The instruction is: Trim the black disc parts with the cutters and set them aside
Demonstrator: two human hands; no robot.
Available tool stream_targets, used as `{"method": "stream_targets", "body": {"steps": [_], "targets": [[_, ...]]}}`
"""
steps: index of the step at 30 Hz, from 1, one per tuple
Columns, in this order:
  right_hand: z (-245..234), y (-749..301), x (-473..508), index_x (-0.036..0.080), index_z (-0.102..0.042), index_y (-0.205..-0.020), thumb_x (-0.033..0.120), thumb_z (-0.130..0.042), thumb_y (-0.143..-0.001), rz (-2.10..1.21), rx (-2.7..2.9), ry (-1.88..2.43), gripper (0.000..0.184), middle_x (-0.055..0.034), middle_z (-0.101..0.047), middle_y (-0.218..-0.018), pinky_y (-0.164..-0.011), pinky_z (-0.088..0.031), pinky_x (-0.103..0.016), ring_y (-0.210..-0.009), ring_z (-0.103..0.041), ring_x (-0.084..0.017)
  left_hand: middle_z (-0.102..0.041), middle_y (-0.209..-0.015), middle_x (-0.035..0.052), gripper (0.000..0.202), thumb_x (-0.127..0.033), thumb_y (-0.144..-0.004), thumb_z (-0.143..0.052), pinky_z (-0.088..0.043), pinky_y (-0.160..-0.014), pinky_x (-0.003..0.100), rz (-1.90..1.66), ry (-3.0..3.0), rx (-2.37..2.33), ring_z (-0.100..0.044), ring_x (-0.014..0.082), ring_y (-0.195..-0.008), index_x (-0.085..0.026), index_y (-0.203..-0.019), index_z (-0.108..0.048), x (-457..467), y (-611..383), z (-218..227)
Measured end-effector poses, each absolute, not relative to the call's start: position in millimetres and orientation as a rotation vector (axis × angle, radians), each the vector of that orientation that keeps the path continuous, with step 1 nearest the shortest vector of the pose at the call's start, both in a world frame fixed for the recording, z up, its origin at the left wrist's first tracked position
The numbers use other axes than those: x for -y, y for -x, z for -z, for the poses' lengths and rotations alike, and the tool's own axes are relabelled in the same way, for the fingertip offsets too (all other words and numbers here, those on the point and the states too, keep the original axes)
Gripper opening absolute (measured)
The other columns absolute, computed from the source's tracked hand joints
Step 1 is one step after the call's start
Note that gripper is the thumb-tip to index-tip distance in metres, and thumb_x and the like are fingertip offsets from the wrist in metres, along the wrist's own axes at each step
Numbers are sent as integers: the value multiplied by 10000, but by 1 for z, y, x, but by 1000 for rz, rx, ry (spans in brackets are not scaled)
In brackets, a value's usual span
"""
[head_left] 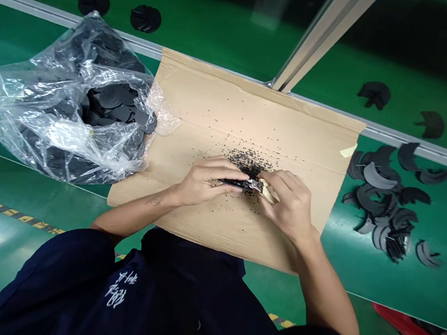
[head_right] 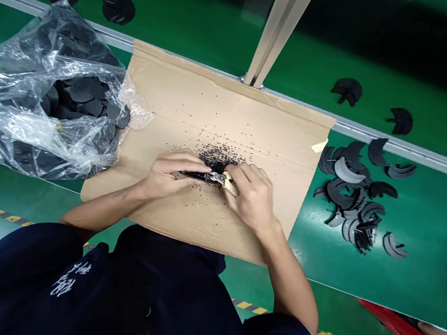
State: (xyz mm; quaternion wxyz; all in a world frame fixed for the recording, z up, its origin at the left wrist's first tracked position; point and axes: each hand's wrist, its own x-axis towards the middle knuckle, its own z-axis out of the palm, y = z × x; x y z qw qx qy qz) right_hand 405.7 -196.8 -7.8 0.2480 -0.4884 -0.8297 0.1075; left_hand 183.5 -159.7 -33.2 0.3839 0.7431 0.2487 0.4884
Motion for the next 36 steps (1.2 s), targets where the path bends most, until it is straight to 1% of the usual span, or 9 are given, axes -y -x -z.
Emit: {"method": "stream_targets", "body": {"steps": [7, 11, 14, 18, 25, 29, 32, 34, 36], "targets": [[2, -405, 199, 168, -661, -1039, 178, -526, -936, -70, 2348, 1345, 170, -69, -688, -785, -638, -433, -330, -712, -593, -199, -777, -937, 52, 277, -253, -862, -776, -581, -772, 293, -1260, -1902, -623, -709, 138, -845, -232, -1137, -751, 160, -184, 35], [1, -404, 198, 159, -664, -932, 139, -498, -936, 76, 2401, 1337, 168, -50, -659, -699, -583, -388, -313, -640, -558, -174, -783, -916, 51, 257, -255, -855, -784, -585, -765, 289, -1249, -1862, -640, -713, 140, -840, -220, -1108, -761, 162, -185, 37], [4, -404, 196, 184, -642, -830, 125, -494, -930, -79, 2362, 1328, 189, -29, -642, -659, -547, -351, -302, -588, -540, -152, -787, -919, 57, 242, -255, -850, -789, -582, -762, 281, -1254, -1835, -625, -712, 138, -837, -203, -1086, -764, 163, -185, 36], [11, -405, 195, 192, -625, -853, 132, -509, -916, -465, 2238, 1320, 145, -30, -677, -737, -592, -409, -280, -641, -587, -150, -788, -906, 46, 217, -278, -859, -781, -571, -767, 287, -1256, -1861, -635, -711, 136, -832, -202, -1062, -759, 161, -185, 34], [-5, -411, 198, 172, -666, -969, 138, -552, -908, 58, 2465, 1520, 135, -99, -669, -807, -658, -349, -375, -773, -547, -247, -791, -957, 26, 177, -243, -883, -756, -536, -799, 309, -1117, -2057, -708, -707, 137, -866, -230, -1059, -746, 159, -184, 36], [-11, -419, 199, 182, -661, -1005, 235, -604, -930, -235, 2309, 1484, 108, -72, -689, -834, -650, -394, -352, -735, -586, -213, -776, -952, 41, 193, -238, -877, -759, -566, -762, 281, -1147, -1974, -737, -708, 130, -842, -194, -1062, -724, 159, -183, 36], [-6, -415, 201, 201, -645, -1000, 284, -635, -934, -553, 2115, 1354, 107, -42, -701, -845, -635, -444, -315, -705, -619, -175, -765, -967, 65, 163, -236, -871, -762, -596, -822, 295, -1165, -1926, -693, -722, 146, -901, -157, -1001, -701, 160, -183, 35], [-3, -408, 204, 200, -647, -958, 215, -586, -947, -464, 2142, 1282, 64, -34, -687, -793, -628, -436, -314, -681, -604, -167, -757, -975, 69, 143, -214, -880, -747, -606, -868, 313, -1170, -1972, -654, -723, 158, -947, -153, -995, -688, 160, -183, 37], [-5, -401, 208, 192, -663, -943, 140, -544, -940, -235, 2258, 1238, 129, -34, -670, -744, -618, -402, -328, -664, -576, -171, -746, -1014, 70, 156, -169, -913, -689, -613, -882, 325, -1146, -2083, -655, -715, 161, -972, -163, -1069, -684, 161, -182, 40]]}}
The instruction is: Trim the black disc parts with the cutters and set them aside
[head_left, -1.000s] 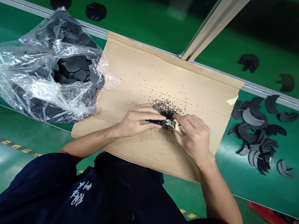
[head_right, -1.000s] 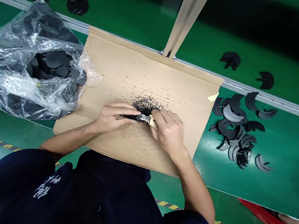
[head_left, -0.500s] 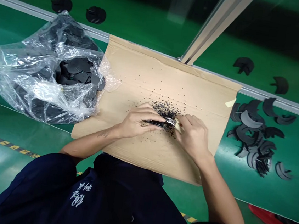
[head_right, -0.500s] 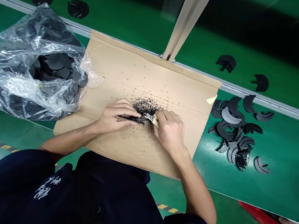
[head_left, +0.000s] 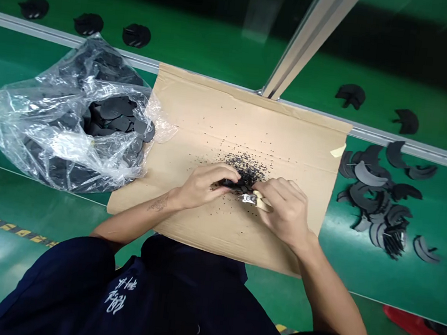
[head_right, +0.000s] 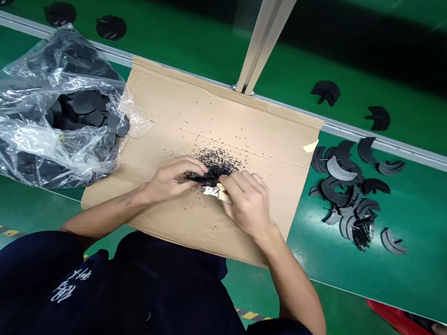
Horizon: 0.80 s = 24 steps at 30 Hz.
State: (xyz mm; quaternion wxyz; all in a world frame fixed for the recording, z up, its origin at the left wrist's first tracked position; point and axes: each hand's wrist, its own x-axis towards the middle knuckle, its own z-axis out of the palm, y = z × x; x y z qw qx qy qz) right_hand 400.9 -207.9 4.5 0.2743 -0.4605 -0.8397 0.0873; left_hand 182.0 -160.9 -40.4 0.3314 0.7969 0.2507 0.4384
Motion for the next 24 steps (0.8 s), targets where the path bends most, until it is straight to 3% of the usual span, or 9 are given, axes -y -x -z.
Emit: {"method": "stream_targets", "body": {"steps": [2, 6, 14, 24], "targets": [[-10, -398, 211, 187, -675, -975, 126, -544, -932, -137, 2358, 1174, 151, -36, -667, -737, -613, -383, -338, -670, -565, -176, -730, -1084, 72, 269, -89, -937, -598, -616, -896, 332, -1097, -2196, -671, -699, 161, -1019, -182, -1179, -670, 162, -181, 45], [-20, -407, 209, 214, -652, -1030, 202, -561, -948, -479, 2246, 1047, 123, -30, -688, -799, -654, -451, -329, -712, -604, -166, -720, -1121, 66, 422, 3, -891, -527, -617, -902, 325, -1075, -2167, -626, -689, 152, -1050, -201, -1231, -671, 163, -180, 48], [1, -423, 197, 186, -645, -1004, 145, -506, -912, -63, 2340, 1322, 172, -59, -687, -808, -637, -401, -336, -716, -562, -190, -748, -1045, 75, 282, -55, -869, -617, -588, -897, 289, -1102, -1840, -641, -707, 142, -987, -167, -1102, -728, 165, -184, 37], [2, -416, 197, 172, -660, -1002, 136, -494, -908, 9, 2351, 1280, 194, -50, -661, -761, -605, -383, -322, -685, -536, -179, -755, -1014, 80, 187, -168, -908, -671, -581, -864, 295, -1146, -1753, -615, -704, 153, -959, -178, -1081, -742, 167, -185, 37]]}}
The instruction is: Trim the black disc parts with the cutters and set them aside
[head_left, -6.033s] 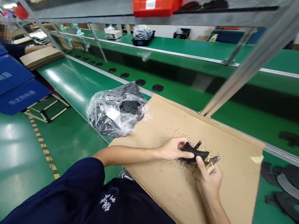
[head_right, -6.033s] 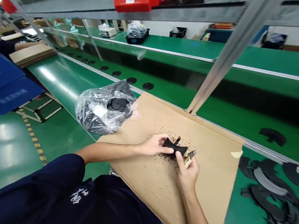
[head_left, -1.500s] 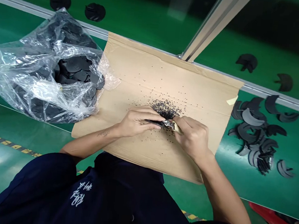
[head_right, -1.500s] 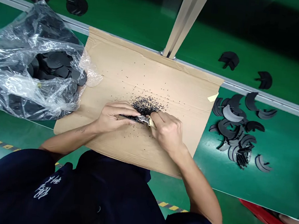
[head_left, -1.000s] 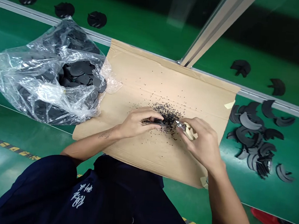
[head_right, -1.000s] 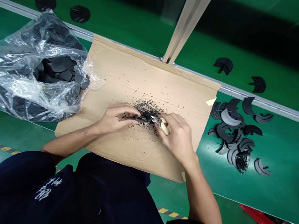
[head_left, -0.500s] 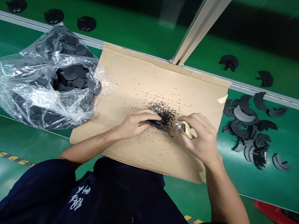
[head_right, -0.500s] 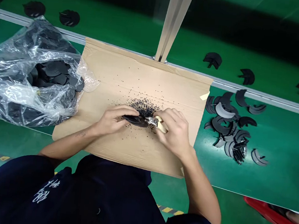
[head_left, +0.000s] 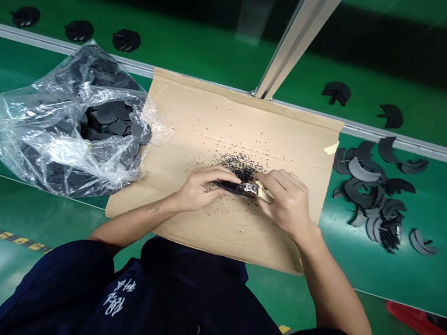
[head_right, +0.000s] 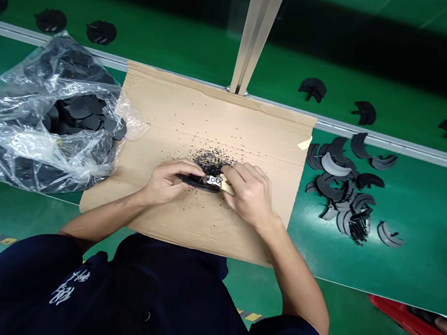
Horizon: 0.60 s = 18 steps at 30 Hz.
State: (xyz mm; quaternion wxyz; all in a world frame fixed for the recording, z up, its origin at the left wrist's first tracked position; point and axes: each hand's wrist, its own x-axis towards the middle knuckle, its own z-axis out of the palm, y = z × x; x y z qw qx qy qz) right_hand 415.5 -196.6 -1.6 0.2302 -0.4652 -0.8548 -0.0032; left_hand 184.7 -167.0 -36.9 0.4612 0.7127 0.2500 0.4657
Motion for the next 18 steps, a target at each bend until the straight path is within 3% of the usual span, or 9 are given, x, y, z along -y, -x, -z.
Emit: {"method": "stream_targets", "body": {"steps": [8, 13, 18], "targets": [[-1, -412, 201, 147, -683, -1017, 115, -462, -891, 26, 2368, 1332, 257, -60, -658, -758, -635, -396, -315, -702, -548, -180, -758, -1004, 70, 182, -195, -929, -667, -587, -831, 284, -1172, -1767, -619, -708, 147, -940, -197, -1095, -744, 168, -185, 36], [-2, -409, 200, 161, -673, -859, 115, -459, -911, 63, 2409, 1410, 225, -47, -624, -668, -601, -350, -313, -632, -510, -172, -768, -998, 71, 177, -229, -910, -712, -590, -815, 273, -1185, -1741, -606, -722, 148, -917, -200, -1079, -757, 168, -186, 38], [8, -410, 198, 167, -660, -856, 112, -455, -907, -236, 2264, 1241, 219, -39, -667, -706, -586, -397, -266, -624, -573, -145, -765, -967, 79, 192, -270, -900, -732, -597, -799, 250, -1135, -1695, -626, -732, 145, -883, -162, -1058, -741, 170, -189, 36]]}}
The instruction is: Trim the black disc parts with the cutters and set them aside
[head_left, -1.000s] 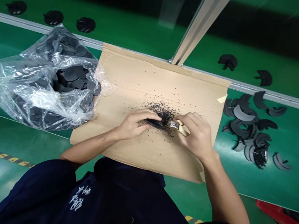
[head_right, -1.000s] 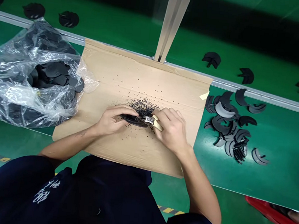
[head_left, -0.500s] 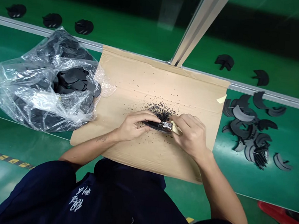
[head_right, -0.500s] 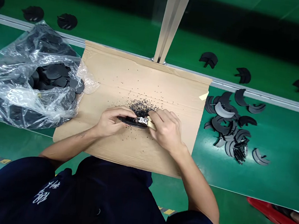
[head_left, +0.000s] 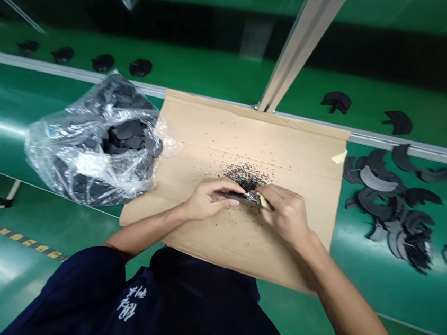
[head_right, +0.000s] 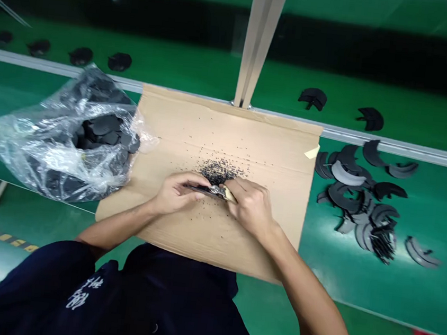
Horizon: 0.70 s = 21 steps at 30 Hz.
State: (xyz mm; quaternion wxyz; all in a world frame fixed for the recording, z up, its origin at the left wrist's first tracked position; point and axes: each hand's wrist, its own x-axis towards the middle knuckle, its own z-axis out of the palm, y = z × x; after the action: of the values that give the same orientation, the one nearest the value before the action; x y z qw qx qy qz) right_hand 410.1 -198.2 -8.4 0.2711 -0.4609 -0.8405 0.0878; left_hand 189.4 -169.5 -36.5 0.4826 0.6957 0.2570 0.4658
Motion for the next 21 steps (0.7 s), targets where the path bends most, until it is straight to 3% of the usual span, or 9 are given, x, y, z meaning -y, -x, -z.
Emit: {"method": "stream_targets", "body": {"steps": [4, 9, 14, 21], "targets": [[18, -411, 195, 170, -653, -885, 83, -483, -886, -260, 2105, 1181, 191, -35, -660, -708, -584, -409, -260, -608, -560, -137, -761, -1006, 91, 202, -277, -929, -692, -612, -823, 274, -1021, -1693, -642, -737, 158, -929, -153, -1086, -718, 167, -185, 32], [13, -411, 199, 165, -665, -939, 127, -509, -915, -62, 2125, 1248, 162, -50, -654, -741, -630, -386, -302, -679, -531, -168, -750, -1043, 88, 209, -142, -939, -627, -591, -888, 299, -1074, -1843, -552, -709, 156, -1005, -165, -1126, -717, 162, -179, 17], [4, -412, 203, 166, -664, -969, 199, -538, -970, 79, 2169, 1301, 131, -43, -659, -768, -636, -349, -313, -706, -498, -168, -741, -1037, 66, 259, -102, -926, -613, -587, -864, 312, -1091, -1930, -506, -695, 159, -1000, -199, -1144, -713, 163, -181, 9], [-3, -410, 206, 160, -651, -965, 145, -550, -949, 203, 2232, 1245, 103, -30, -647, -749, -619, -322, -313, -680, -457, -157, -741, -1046, 62, 288, -78, -911, -603, -592, -856, 300, -1099, -1938, -516, -699, 151, -993, -196, -1149, -712, 169, -180, 8]]}}
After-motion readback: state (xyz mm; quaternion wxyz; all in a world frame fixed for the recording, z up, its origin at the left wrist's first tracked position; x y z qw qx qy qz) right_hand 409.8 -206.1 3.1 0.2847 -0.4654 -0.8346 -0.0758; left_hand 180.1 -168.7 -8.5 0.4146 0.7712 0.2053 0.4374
